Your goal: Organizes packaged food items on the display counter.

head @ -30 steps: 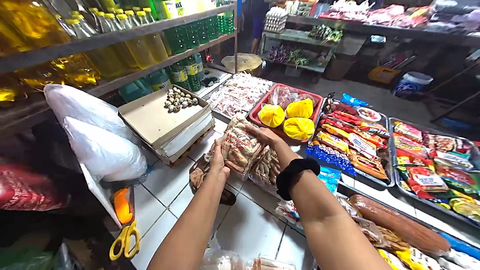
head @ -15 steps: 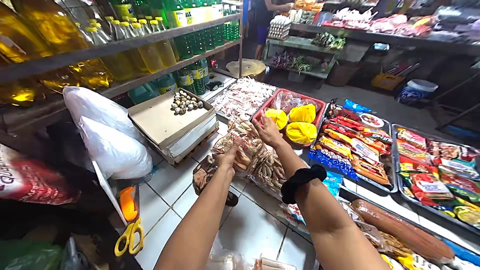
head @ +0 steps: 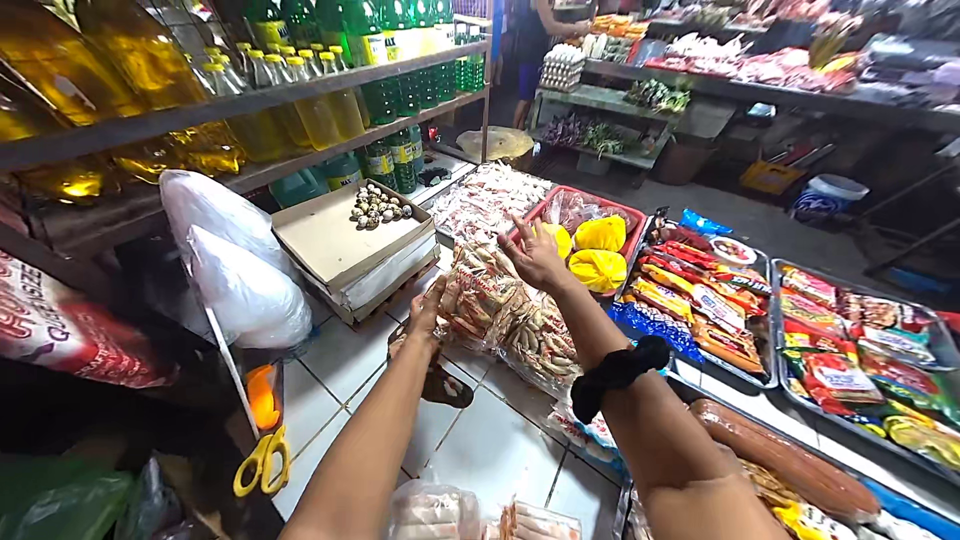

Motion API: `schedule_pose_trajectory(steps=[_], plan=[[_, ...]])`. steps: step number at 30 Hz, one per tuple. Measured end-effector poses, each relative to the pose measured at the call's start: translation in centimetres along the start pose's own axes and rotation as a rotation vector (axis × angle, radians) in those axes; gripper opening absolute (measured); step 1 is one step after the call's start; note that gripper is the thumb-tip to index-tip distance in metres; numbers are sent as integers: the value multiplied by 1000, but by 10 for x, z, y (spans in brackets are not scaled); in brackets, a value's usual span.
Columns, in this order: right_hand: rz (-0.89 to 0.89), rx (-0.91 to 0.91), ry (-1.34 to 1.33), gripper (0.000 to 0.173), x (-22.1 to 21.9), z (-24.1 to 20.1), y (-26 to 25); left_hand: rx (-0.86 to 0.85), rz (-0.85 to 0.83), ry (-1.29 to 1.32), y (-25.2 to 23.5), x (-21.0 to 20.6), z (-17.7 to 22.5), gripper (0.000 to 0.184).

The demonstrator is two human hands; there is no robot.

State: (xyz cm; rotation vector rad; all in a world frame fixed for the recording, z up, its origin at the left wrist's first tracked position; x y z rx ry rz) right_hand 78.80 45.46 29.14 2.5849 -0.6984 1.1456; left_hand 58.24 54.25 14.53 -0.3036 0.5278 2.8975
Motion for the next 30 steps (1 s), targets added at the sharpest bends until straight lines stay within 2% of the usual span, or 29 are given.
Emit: schedule_pose_trajectory(steps=[2, 4, 6, 8, 10, 12, 14, 16, 17, 21, 24, 28, 30], plan=[[-4, -150, -275, 90, -11, 25, 0, -79, -61, -145, -11, 10, 16, 64], [-22, -391, -539, 104, -36, 57, 4, -48, -132, -311, -19, 13, 33, 61], [-60, -547, -742, 97, -64, 75, 14, -32, -276, -478, -32, 1, 46, 64], [-79, -551, -894, 90, -89, 83, 21, -37, -463, -626, -48, -23, 52, 68], [-73, -482, -951, 89, -101, 84, 17, -7, -599, -772, -56, -50, 50, 70], [-17, -419, -1015, 85, -100, 82, 12, -16, -681, -810, -56, -66, 46, 58], [35, -326, -1021, 90, -86, 81, 10, -78, -745, -729, -52, -78, 45, 40], [48, -247, -980, 91, -79, 81, 7, -82, -740, -630, -48, -78, 39, 30], [52, -254, -953, 87, -84, 83, 6, -47, -733, -586, -49, -75, 31, 31], [37, -483, -862, 83, -99, 79, 0, 37, -686, -572, -62, -71, 25, 46], [-2, -564, -929, 85, -87, 75, -1, 0, -611, -543, -57, -72, 33, 46], [-12, -517, -1108, 75, -73, 62, 15, -44, -632, -505, -41, -70, 50, 39], [24, -483, -1058, 80, -80, 61, 26, -60, -656, -510, -44, -64, 47, 38]])
Point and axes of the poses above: each hand's wrist, its own y-axis away from the middle knuckle, its own x-axis out of the back of the hand, z = x × y, the point moved 4 cm from there along -y, towards the middle knuckle, and after that the axes turned 5 degrees about -x, right-handed, at the moved point
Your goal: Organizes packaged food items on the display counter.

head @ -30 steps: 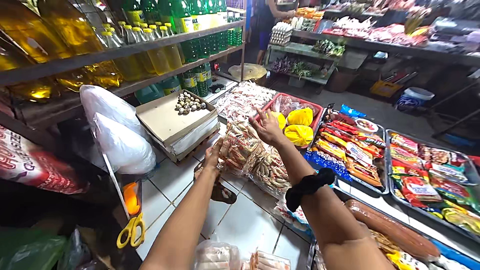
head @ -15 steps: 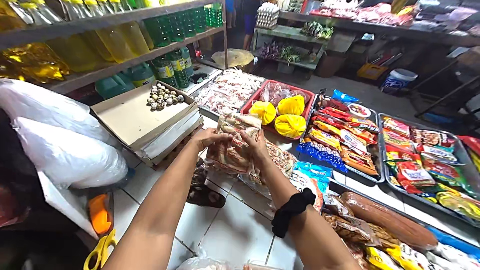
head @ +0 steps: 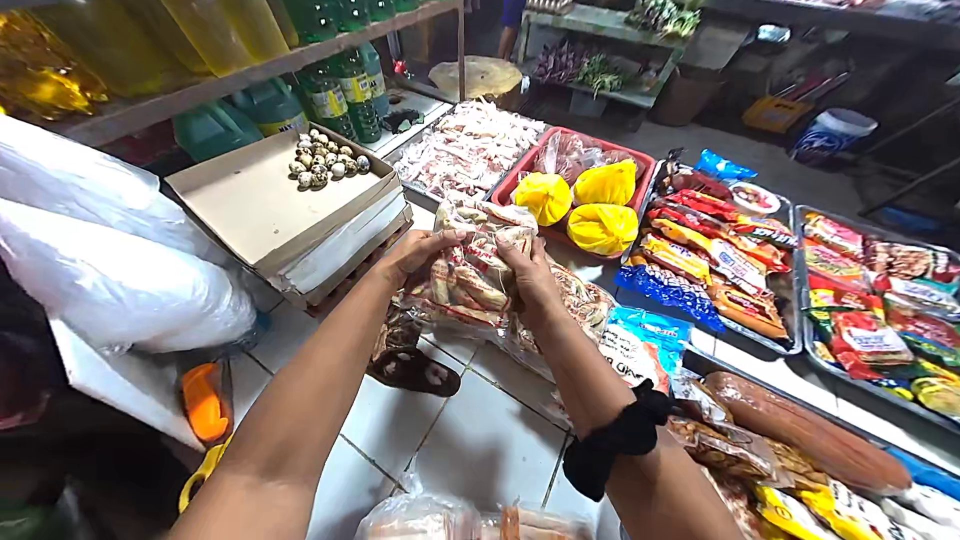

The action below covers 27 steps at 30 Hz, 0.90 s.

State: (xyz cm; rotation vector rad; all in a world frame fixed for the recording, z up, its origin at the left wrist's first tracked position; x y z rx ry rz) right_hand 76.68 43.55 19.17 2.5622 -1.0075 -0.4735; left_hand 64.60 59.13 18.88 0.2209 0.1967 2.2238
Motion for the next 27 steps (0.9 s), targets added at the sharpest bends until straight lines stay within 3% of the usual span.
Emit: schedule_pose_trajectory(steps=[3, 6, 10, 13, 16, 19, 23, 27], plan=[[62, -9, 142, 92, 0, 31, -18, 41, -22, -32, -8, 6, -28, 49], [134, 18, 274, 93, 2, 15, -22, 37, 41, -173, -20, 14, -16, 56], [156, 277, 541, 103, -3, 4, -10, -66, 115, -223, -21, 13, 10, 70], [115, 147, 665, 98, -3, 17, -15, -27, 95, -226, -19, 1, -4, 69], [131, 144, 549, 100, 4, 6, -12, -9, 138, -334, -16, -3, -2, 66], [235, 151, 305, 87, 16, -1, -4, -30, 215, -518, 3, -1, 4, 62], [175, -51, 19, 69, 10, 3, 15, -3, 248, -370, 36, 2, 2, 65], [71, 56, 7, 71, -17, 4, 24, -68, 185, -323, 48, -4, 9, 73]])
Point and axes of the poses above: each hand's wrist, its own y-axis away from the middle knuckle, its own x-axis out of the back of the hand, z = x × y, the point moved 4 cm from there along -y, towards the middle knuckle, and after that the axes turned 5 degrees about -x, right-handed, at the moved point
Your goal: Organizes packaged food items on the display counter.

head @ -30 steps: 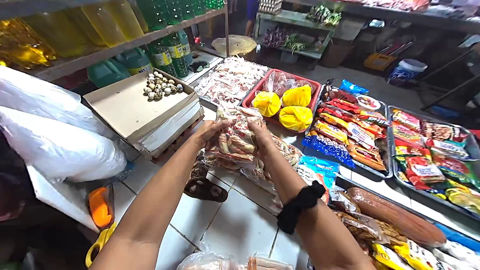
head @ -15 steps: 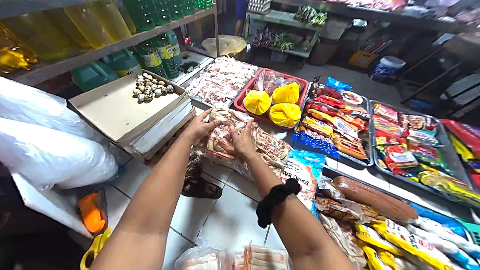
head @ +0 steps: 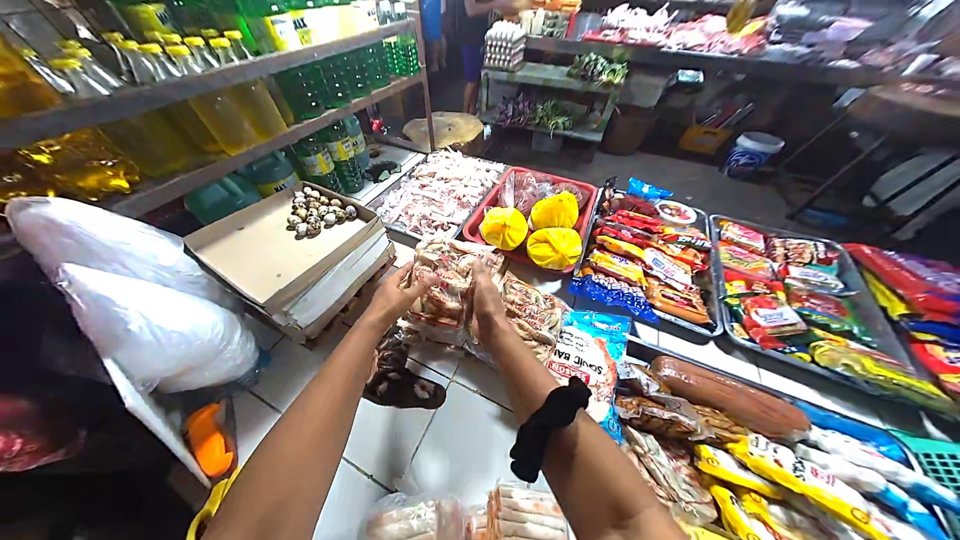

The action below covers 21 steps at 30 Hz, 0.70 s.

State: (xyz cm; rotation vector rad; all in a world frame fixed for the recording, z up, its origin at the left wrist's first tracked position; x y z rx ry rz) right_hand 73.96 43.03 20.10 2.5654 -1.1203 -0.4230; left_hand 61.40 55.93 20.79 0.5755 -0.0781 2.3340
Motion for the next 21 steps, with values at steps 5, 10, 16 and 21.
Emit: schedule_pose_trajectory(steps=[5, 10, 16, 21], plan=[[-92, 22, -144, 74, 1, 3, -5, -43, -3, -226, -14, -6, 13, 99], [-61, -17, 102, 66, 23, -9, 2, 66, -26, -330, -18, -9, -4, 111], [-43, -136, -68, 70, 37, -16, 7, 68, 52, -451, -1, -10, 7, 105], [44, -40, 106, 70, 43, -32, 25, -55, 108, -342, 26, -4, 9, 78]])
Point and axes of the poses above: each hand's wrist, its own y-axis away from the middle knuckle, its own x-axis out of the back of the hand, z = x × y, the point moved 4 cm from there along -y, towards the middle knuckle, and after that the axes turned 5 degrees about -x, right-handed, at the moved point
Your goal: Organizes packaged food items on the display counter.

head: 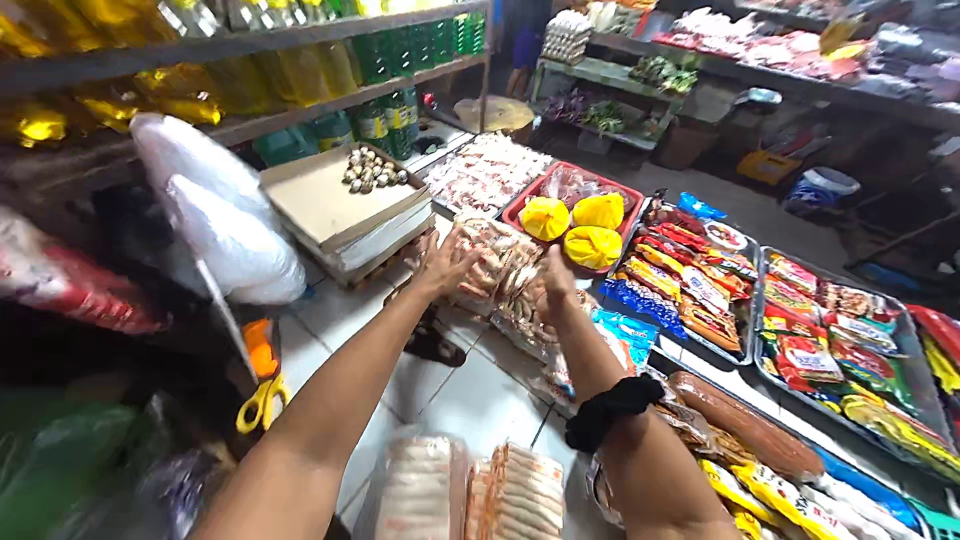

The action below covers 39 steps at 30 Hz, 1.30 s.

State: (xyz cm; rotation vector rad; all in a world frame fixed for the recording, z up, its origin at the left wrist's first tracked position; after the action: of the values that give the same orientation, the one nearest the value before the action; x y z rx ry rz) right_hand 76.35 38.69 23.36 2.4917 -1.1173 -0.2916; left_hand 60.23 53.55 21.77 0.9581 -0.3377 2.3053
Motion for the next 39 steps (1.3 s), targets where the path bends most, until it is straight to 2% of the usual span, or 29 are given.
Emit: schedule_pose_trajectory(steps=[4, 8, 9, 12, 14, 18, 21, 24, 28, 31, 33, 35, 39], plan=[[12, 0, -126, 73, -11, -18, 11, 19, 2, 254, 4, 9, -17, 81], [46, -24, 57, 77, -18, -2, 0, 177, 7, 288, 1, 10, -27, 102], [45, -44, 116, 73, -19, 6, -6, 237, -1, 304, 0, 8, -28, 103], [-16, -60, 271, 46, -25, 26, -30, 425, -22, 392, -8, -7, -28, 97], [-5, -27, 278, 41, -27, 30, -38, 451, -27, 395, -13, -10, -22, 88], [44, 16, 268, 44, -22, 43, -62, 301, -67, 279, -31, -12, -34, 74], [75, 45, 273, 46, -21, 49, -70, 233, -125, 487, -37, -22, -51, 65], [91, 35, 192, 62, -22, 46, -70, 257, -164, 642, -30, -14, -49, 50], [81, 49, 115, 69, -29, 23, -67, 321, -40, 954, -21, -1, -50, 31], [47, 160, -43, 69, -38, 2, -60, 269, 48, 1173, -16, 7, -52, 19], [11, 223, -120, 66, -38, -4, -55, 199, 128, 1304, -15, 13, -49, 24], [1, 277, -93, 65, -36, 13, -64, 81, 163, 1373, -17, 25, -43, 29], [8, 275, 231, 65, -29, 66, -82, -125, 132, 1334, -15, 53, -11, 28]])
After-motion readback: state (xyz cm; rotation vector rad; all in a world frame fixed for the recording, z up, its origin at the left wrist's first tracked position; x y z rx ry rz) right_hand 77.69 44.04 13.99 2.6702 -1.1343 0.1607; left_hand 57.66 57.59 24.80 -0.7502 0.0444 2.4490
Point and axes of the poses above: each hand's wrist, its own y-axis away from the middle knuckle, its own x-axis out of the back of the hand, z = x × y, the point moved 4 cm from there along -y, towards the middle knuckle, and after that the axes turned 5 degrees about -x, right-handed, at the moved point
